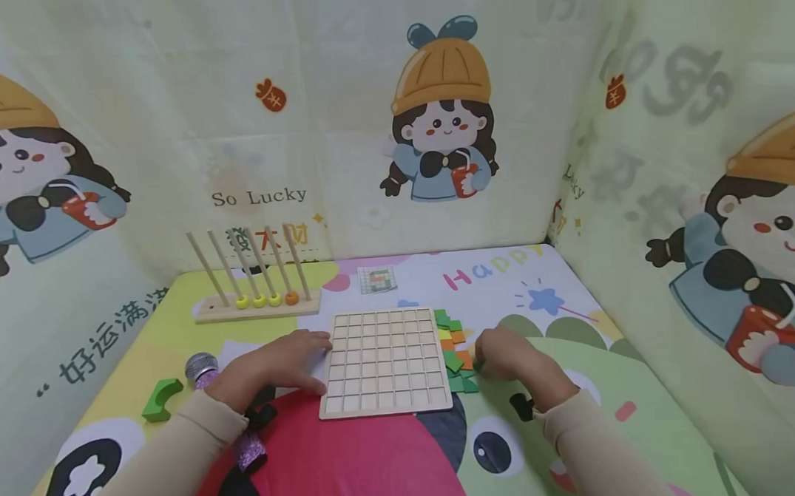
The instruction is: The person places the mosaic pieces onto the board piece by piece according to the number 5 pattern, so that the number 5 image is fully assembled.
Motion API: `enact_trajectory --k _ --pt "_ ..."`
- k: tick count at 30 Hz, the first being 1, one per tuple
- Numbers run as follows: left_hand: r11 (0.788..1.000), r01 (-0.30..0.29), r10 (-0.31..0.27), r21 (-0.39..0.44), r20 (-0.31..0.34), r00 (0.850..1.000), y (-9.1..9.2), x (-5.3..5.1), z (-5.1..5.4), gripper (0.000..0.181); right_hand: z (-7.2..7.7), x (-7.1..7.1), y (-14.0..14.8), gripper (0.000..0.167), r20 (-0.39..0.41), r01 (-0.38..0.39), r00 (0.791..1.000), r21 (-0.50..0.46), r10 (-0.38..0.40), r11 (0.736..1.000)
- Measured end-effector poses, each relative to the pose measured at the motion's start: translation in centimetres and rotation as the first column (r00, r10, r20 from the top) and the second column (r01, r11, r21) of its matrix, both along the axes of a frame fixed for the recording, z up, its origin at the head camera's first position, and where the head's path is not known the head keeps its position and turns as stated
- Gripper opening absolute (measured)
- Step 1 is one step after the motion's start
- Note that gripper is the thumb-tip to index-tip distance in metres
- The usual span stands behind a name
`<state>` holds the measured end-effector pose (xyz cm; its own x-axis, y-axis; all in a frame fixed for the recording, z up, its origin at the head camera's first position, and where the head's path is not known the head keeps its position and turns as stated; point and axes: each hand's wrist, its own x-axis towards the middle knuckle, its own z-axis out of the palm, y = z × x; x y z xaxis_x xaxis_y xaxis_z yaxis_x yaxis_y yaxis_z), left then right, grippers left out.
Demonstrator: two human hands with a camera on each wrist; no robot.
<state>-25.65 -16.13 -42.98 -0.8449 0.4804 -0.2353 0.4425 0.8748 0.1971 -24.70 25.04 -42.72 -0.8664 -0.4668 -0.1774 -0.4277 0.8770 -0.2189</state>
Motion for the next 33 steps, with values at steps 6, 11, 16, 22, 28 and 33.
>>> enact_trajectory --k 6,11,16,22,28,33 --pt "1.0 0.011 -0.011 0.006 -0.007 1.0 0.1 -0.2 0.2 0.078 0.1 -0.1 0.6 0.021 -0.015 0.012 1.0 -0.055 -0.013 0.998" --pt "1.0 0.001 -0.001 -0.019 -0.002 1.0 0.2 0.0 0.6 0.078 -0.1 -0.2 0.7 0.022 -0.035 0.014 0.999 -0.082 -0.017 0.997" --pt "0.999 -0.011 0.011 -0.044 -0.005 1.0 0.1 -0.1 0.4 0.078 -0.3 0.1 0.6 0.016 -0.008 0.026 1.0 -0.128 -0.027 0.991" --pt "0.998 -0.026 0.026 -0.061 0.001 1.0 0.4 -0.3 0.3 0.079 0.7 0.3 0.7 0.009 0.013 0.002 1.0 -0.184 0.001 0.983" --pt "0.997 -0.036 0.037 -0.071 0.011 0.999 0.7 -0.2 0.5 0.08 1.7 -0.5 0.2 0.011 0.065 0.039 0.998 -0.304 -0.02 0.952" --pt "0.997 -0.04 0.041 -0.059 0.015 0.999 0.8 -0.1 0.6 0.079 2.2 -1.4 -1.1 0.006 0.118 0.065 0.993 -0.376 -0.021 0.924"
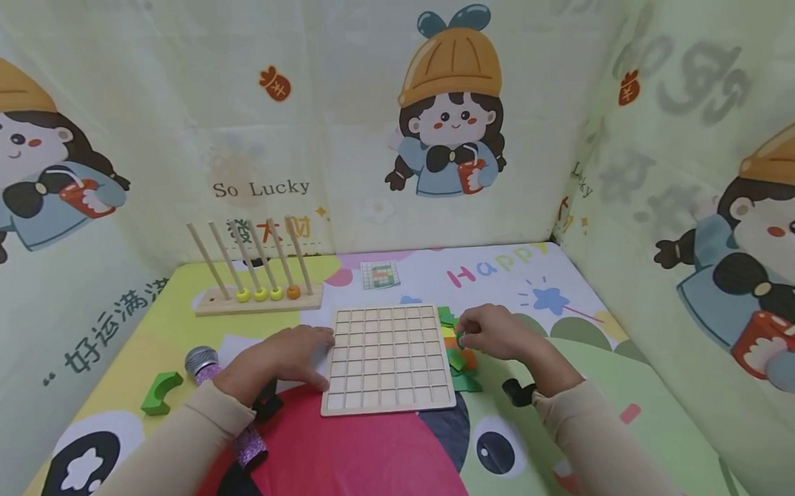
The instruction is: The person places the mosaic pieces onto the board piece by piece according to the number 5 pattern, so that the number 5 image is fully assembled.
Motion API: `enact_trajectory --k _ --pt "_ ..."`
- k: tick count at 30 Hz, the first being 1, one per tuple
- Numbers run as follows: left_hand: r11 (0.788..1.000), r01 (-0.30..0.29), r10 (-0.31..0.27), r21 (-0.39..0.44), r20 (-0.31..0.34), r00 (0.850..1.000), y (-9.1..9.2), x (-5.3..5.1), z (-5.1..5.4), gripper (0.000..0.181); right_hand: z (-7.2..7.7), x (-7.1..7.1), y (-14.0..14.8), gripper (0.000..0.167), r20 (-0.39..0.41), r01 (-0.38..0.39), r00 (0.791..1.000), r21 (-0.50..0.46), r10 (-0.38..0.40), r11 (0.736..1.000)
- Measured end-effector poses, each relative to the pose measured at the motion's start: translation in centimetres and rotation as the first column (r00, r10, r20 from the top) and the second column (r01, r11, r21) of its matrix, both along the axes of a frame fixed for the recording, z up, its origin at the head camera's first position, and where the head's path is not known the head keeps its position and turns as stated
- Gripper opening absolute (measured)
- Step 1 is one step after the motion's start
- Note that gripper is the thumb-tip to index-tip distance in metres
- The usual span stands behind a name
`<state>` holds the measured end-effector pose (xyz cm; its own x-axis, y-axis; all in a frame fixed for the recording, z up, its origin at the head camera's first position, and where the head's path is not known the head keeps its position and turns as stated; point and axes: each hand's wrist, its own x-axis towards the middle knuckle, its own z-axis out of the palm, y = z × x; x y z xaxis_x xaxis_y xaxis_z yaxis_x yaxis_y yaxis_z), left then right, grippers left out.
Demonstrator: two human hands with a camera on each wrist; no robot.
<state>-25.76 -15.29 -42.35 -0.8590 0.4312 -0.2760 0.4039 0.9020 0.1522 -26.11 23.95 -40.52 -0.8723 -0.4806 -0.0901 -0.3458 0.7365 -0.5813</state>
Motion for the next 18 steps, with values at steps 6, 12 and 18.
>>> enact_trajectory --k 6,12,18 --pt "1.0 -0.013 0.013 0.014 0.029 0.999 0.0 0.2 0.3 0.08 0.0 -1.2 -2.7 0.007 0.033 -0.01 0.999 -0.111 0.013 0.994" --pt "0.999 -0.033 0.033 0.004 0.03 0.999 0.1 0.1 0.4 0.082 -0.5 -2.8 -5.9 0.01 0.074 0.014 0.997 -0.156 -0.002 0.988" --pt "0.999 -0.035 0.035 0.012 0.032 0.999 0.1 0.0 0.2 0.083 -1.2 -4.8 -8.7 0.013 0.13 0.029 0.992 -0.232 0.001 0.972"
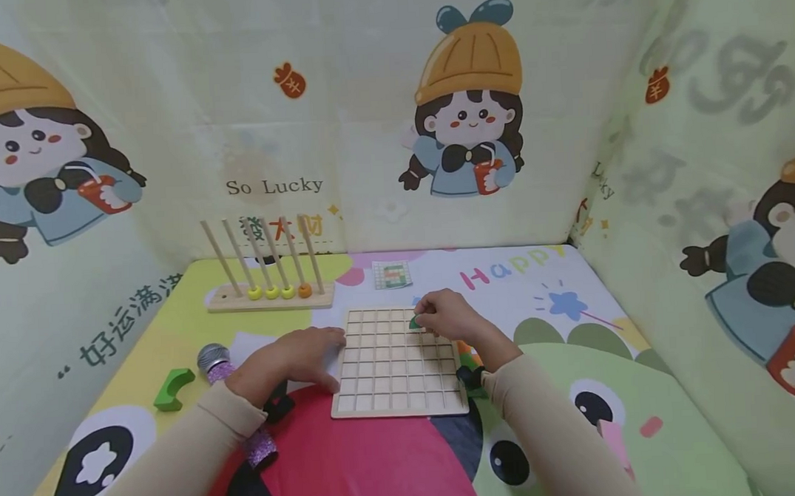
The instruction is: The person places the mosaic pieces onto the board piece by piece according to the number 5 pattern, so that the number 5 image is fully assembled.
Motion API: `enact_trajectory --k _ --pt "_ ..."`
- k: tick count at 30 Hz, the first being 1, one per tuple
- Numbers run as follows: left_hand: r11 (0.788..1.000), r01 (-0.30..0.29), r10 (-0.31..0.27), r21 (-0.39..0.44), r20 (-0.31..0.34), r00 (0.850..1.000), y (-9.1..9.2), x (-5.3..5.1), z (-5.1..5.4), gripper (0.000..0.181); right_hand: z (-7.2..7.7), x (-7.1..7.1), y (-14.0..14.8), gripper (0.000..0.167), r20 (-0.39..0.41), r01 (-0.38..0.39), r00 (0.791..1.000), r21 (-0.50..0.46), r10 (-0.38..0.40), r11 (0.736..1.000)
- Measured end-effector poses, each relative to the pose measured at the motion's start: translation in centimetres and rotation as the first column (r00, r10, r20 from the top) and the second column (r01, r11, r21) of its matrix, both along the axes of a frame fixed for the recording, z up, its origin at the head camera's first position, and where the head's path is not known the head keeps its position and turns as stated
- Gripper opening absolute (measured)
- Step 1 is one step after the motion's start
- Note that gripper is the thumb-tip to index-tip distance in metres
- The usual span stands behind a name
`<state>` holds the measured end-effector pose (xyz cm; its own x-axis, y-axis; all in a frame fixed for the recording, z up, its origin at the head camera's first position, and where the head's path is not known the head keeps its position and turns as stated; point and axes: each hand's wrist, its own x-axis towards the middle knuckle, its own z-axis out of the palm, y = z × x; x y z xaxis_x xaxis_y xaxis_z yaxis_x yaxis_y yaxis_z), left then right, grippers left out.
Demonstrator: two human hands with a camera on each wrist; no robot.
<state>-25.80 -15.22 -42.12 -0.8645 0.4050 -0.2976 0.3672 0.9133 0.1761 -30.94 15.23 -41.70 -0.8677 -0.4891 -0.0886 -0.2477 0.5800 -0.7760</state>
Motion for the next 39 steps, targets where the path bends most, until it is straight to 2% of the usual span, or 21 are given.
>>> enact_trajectory --k 6,12,15,20,26,34,39 --pt "1.0 0.015 -0.015 0.001 -0.018 1.0 -0.2 -0.1 -0.3 0.079 -0.5 -1.5 -2.7 0.013 0.01 0.003 1.0 0.036 -0.003 0.999" --pt "1.0 0.001 -0.001 0.007 -0.009 1.0 0.0 0.1 0.0 0.079 -0.9 -2.1 -4.7 0.012 0.013 0.006 1.0 0.068 -0.007 0.998" --pt "1.0 -0.001 0.001 0.011 -0.004 1.0 0.1 0.2 0.1 0.079 -1.1 -2.2 -5.3 0.012 -0.016 0.002 1.0 0.104 -0.001 0.995" --pt "1.0 -0.001 0.001 0.002 -0.008 1.0 0.1 0.2 -0.1 0.079 -1.6 -2.7 -6.2 0.01 -0.069 0.015 0.998 0.177 -0.002 0.984" --pt "1.0 -0.008 0.008 -0.018 -0.009 1.0 0.0 0.0 -0.3 0.081 -1.8 -2.9 -7.0 0.011 -0.061 0.023 0.998 0.217 -0.01 0.976" --pt "1.0 -0.006 0.006 -0.017 -0.01 1.0 0.0 0.1 -0.4 0.081 -1.9 -3.2 -7.4 0.01 -0.092 0.007 0.996 0.286 0.02 0.958" --pt "1.0 -0.006 0.005 -0.015 -0.01 1.0 0.1 0.2 -0.2 0.081 -2.1 -3.3 -7.7 0.01 -0.14 0.009 0.989 0.338 0.041 0.941"
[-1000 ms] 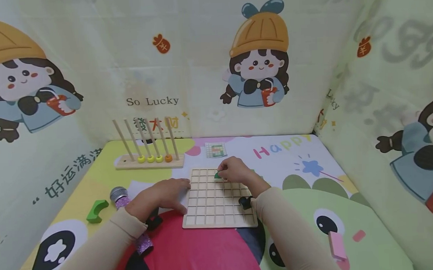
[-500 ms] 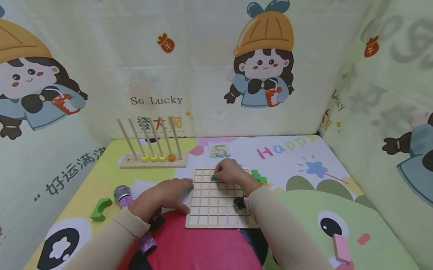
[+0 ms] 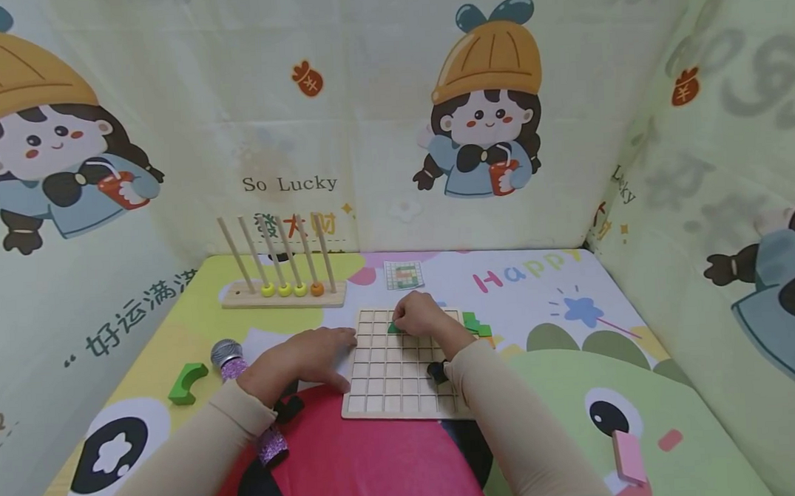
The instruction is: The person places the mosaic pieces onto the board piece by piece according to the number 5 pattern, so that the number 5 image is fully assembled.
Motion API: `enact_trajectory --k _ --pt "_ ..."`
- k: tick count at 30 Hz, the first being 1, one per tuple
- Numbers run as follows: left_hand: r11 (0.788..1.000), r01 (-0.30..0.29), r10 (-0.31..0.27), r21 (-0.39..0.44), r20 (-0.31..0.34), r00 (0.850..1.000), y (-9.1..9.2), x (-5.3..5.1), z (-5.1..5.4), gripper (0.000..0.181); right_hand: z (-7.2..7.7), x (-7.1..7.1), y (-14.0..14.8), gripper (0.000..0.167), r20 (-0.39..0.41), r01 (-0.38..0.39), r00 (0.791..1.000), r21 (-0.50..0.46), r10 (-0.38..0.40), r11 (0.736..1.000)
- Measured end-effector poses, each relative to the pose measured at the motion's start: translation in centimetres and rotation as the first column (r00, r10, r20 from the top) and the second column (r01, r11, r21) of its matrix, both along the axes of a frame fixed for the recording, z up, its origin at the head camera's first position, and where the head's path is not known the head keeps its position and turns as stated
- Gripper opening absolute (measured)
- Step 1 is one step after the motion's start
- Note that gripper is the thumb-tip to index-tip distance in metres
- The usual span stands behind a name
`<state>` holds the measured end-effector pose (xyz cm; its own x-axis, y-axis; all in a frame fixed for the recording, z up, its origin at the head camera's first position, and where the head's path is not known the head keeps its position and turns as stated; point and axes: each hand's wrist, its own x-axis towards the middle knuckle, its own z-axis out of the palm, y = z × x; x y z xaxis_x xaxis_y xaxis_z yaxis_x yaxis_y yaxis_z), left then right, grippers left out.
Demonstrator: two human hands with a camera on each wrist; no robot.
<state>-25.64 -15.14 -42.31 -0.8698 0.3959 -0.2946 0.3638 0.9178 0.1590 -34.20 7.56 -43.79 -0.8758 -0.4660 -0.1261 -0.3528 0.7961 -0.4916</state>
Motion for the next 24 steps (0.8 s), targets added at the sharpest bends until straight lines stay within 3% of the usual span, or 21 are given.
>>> enact_trajectory --k 10,18,24 --pt "1.0 -0.007 0.007 -0.002 0.015 1.0 0.2 0.0 0.1 0.083 -0.1 0.5 -0.2 0.009 -0.098 -0.021 0.995 0.025 0.024 0.999" --pt "1.0 0.002 -0.002 -0.022 -0.001 1.0 0.2 0.1 -0.2 0.082 1.5 1.7 4.0 0.024 0.006 -0.004 1.0 -0.146 0.005 0.989" --pt "0.999 0.018 -0.018 -0.028 0.003 1.0 0.2 0.0 -0.1 0.083 1.4 2.3 7.8 0.024 0.005 0.028 1.0 -0.128 -0.028 0.991"
